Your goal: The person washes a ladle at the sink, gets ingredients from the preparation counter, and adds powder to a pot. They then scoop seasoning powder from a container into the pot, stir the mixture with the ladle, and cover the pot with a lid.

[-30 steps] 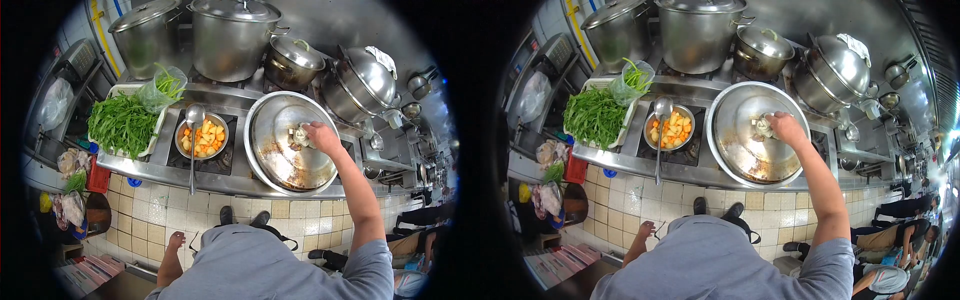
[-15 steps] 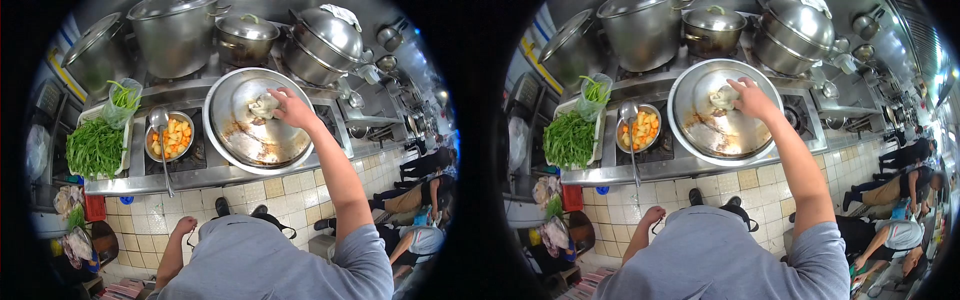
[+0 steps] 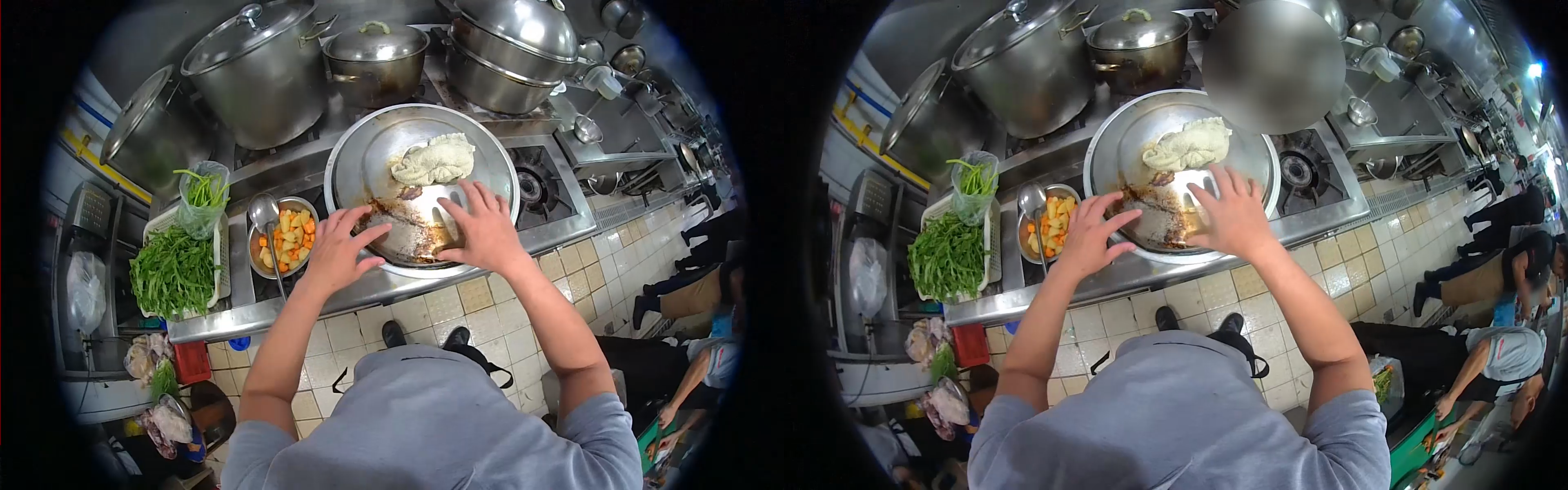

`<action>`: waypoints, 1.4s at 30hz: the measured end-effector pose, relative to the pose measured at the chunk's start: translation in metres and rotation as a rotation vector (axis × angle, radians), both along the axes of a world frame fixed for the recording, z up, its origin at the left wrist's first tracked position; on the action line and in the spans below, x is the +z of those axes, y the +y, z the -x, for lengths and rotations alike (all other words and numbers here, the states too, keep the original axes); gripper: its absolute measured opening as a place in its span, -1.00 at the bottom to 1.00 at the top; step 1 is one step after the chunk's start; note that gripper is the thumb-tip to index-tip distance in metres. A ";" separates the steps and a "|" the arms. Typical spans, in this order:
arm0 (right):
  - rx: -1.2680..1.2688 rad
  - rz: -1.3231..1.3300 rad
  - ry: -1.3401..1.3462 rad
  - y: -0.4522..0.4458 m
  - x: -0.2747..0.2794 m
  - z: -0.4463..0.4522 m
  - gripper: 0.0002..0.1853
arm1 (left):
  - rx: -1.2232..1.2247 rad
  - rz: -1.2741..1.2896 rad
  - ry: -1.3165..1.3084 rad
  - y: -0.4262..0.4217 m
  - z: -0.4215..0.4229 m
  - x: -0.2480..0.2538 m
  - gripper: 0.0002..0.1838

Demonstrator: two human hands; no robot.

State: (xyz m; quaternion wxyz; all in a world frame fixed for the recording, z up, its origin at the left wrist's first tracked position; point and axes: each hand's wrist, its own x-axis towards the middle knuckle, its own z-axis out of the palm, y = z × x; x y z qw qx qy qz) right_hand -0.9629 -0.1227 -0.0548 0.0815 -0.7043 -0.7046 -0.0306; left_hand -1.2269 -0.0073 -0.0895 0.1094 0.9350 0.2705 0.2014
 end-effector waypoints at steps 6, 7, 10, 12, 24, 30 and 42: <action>0.041 0.110 -0.022 0.011 -0.001 0.014 -0.05 | -0.116 0.018 0.133 0.013 -0.017 0.003 -0.36; 0.044 0.125 -0.054 0.014 -0.003 0.014 -0.03 | -0.102 0.018 0.144 0.013 -0.018 0.003 -0.38; 0.026 0.228 -0.065 0.020 -0.001 0.017 -0.01 | -0.087 0.026 0.120 0.015 -0.019 -0.003 -0.41; 0.013 0.238 -0.059 0.024 -0.002 0.019 -0.01 | -0.088 0.033 0.090 0.016 -0.019 -0.008 -0.42; -0.009 0.155 -0.037 0.021 -0.012 0.034 -0.01 | -0.037 -0.070 0.020 0.011 -0.016 -0.015 -0.43; 0.003 0.117 -0.060 0.018 -0.020 0.034 -0.01 | -0.066 -0.108 0.023 0.008 -0.014 -0.020 -0.49; -0.283 -0.204 2.031 -0.134 -0.058 -0.128 -0.42 | -0.177 0.609 -0.756 -0.049 0.030 -0.018 -0.54</action>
